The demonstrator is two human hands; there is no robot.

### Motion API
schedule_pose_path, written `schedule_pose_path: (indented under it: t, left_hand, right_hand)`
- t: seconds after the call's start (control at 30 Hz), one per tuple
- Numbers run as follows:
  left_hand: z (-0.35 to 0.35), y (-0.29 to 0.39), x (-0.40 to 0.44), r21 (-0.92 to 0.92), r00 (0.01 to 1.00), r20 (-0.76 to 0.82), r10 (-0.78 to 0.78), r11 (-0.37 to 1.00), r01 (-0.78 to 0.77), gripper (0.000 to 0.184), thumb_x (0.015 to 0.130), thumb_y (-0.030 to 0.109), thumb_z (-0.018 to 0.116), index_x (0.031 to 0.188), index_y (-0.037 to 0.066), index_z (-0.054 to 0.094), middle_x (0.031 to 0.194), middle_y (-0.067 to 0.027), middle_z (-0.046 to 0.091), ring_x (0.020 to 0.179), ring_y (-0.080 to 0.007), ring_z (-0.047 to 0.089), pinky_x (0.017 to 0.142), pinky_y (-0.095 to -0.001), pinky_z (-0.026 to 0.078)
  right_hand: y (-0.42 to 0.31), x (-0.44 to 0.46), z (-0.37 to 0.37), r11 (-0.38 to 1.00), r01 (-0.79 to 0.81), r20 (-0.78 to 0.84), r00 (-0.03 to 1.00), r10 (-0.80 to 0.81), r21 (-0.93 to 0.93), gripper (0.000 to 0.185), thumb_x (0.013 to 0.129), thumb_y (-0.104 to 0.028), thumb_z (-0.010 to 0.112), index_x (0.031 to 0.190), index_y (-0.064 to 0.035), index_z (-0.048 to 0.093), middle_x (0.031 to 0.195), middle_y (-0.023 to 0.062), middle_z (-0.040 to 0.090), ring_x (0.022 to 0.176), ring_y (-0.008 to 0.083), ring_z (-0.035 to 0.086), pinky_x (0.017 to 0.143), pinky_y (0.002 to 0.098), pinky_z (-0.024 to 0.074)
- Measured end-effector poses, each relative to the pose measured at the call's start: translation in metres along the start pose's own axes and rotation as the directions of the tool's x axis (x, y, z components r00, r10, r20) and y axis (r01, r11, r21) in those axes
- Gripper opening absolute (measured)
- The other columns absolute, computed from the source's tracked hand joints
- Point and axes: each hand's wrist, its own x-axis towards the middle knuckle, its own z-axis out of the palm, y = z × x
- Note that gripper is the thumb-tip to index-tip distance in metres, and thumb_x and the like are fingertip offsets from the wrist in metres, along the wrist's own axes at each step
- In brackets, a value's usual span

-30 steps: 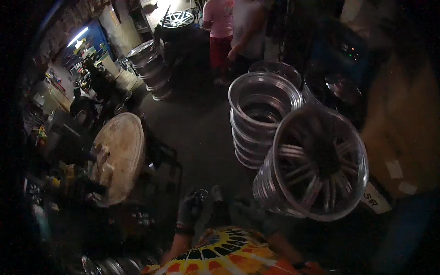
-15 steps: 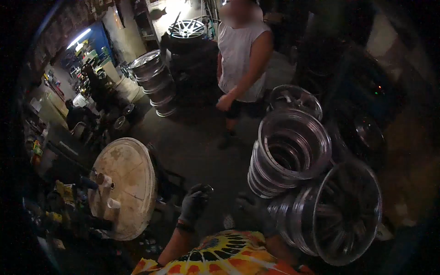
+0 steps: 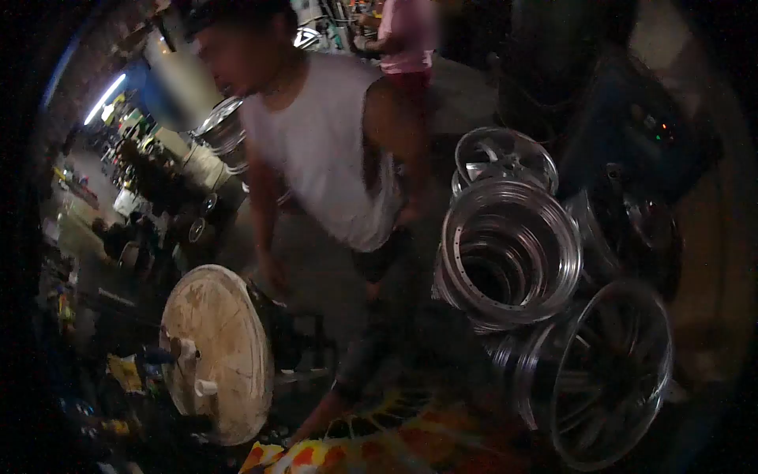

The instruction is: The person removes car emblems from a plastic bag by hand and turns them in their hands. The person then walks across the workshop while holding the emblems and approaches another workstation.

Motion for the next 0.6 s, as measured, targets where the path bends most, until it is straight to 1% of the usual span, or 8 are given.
schedule_pose_path:
  t: [0.03,0.13,0.2,0.23,0.3,0.43,0.53,0.6]
  left_hand:
    - [0.004,0.003,0.013,0.206,0.987,0.033,0.155,0.966,-0.158,0.036,0.100,0.016,0.054,0.132,0.003,0.061,0.122,-0.0126,0.067,0.111,-0.0251,0.064,0.095,-0.0425,0.051]
    - [0.015,0.033,0.058,-0.060,0.992,-0.063,-0.107,0.993,0.104,0.035,0.101,0.018,0.056,0.131,0.001,0.063,0.127,-0.0148,0.065,0.115,-0.0310,0.062,0.100,-0.0484,0.048]
    - [0.019,0.048,0.082,-0.334,0.988,0.015,-0.152,0.931,0.148,0.034,0.101,0.017,0.057,0.130,0.001,0.063,0.126,-0.0143,0.065,0.114,-0.0300,0.063,0.101,-0.0469,0.049]
    - [0.021,0.053,0.092,-0.458,0.988,0.067,-0.137,0.876,0.153,0.033,0.100,0.017,0.058,0.129,0.001,0.063,0.125,-0.0140,0.066,0.113,-0.0294,0.063,0.101,-0.0462,0.049]
    - [0.025,0.066,0.118,-0.649,0.992,0.125,-0.020,0.755,0.097,0.032,0.100,0.016,0.058,0.128,0.000,0.063,0.124,-0.0135,0.066,0.112,-0.0284,0.064,0.101,-0.0447,0.050]
    - [0.033,0.088,0.162,-0.860,0.976,0.097,0.197,0.510,-0.017,0.031,0.099,0.015,0.060,0.125,0.000,0.064,0.123,-0.0125,0.067,0.109,-0.0263,0.065,0.101,-0.0418,0.051]
    - [0.030,0.096,0.183,-0.835,0.975,0.060,0.215,0.546,-0.069,0.029,0.097,0.012,0.061,0.123,0.000,0.065,0.121,-0.0118,0.067,0.107,-0.0243,0.066,0.101,-0.0396,0.052]
    - [0.026,0.098,0.192,-0.757,0.981,0.055,0.187,0.648,-0.081,0.029,0.095,0.008,0.058,0.121,-0.001,0.065,0.118,-0.0110,0.069,0.106,-0.0217,0.067,0.100,-0.0372,0.052]
  right_hand:
    - [-0.008,0.009,-0.007,1.000,0.011,-0.026,1.000,-0.010,0.028,0.036,0.097,-0.020,0.067,0.128,-0.0026,0.064,0.121,0.0090,0.065,0.102,0.0176,0.065,0.090,0.0335,0.0544]
    - [-0.028,0.031,-0.030,0.992,0.052,-0.096,0.995,-0.041,0.112,0.035,0.098,-0.021,0.066,0.128,-0.0030,0.064,0.119,0.0085,0.066,0.099,0.0172,0.065,0.089,0.0329,0.0546]
    - [-0.038,0.043,-0.046,0.988,0.070,-0.129,0.990,-0.052,0.139,0.035,0.098,-0.021,0.065,0.128,-0.0032,0.064,0.118,0.0082,0.067,0.097,0.0170,0.066,0.087,0.0325,0.0548]
    - [-0.042,0.046,-0.054,0.985,0.012,-0.135,0.991,0.012,0.172,0.035,0.099,-0.021,0.065,0.128,-0.0034,0.063,0.117,0.0080,0.067,0.096,0.0169,0.066,0.087,0.0324,0.0548]
    - [-0.049,0.053,-0.065,0.943,-0.191,-0.138,0.962,0.234,0.271,0.038,0.097,-0.024,0.065,0.128,-0.0028,0.064,0.117,0.0081,0.066,0.096,0.0146,0.064,0.085,0.0303,0.0528]
    - [-0.058,0.064,-0.083,0.974,-0.160,-0.209,0.959,0.192,0.162,0.039,0.098,-0.024,0.064,0.131,-0.0028,0.062,0.113,0.0079,0.068,0.093,0.0142,0.066,0.083,0.0294,0.0530]
    - [-0.049,0.065,-0.093,0.960,-0.149,-0.181,0.964,0.195,0.238,0.038,0.098,-0.024,0.064,0.129,-0.0025,0.062,0.115,0.0087,0.068,0.094,0.0147,0.066,0.082,0.0300,0.0536]
    - [-0.047,0.069,-0.099,0.995,-0.053,-0.175,0.982,0.067,0.086,0.036,0.099,-0.023,0.064,0.129,-0.0027,0.063,0.116,0.0090,0.068,0.096,0.0154,0.067,0.082,0.0304,0.0541]
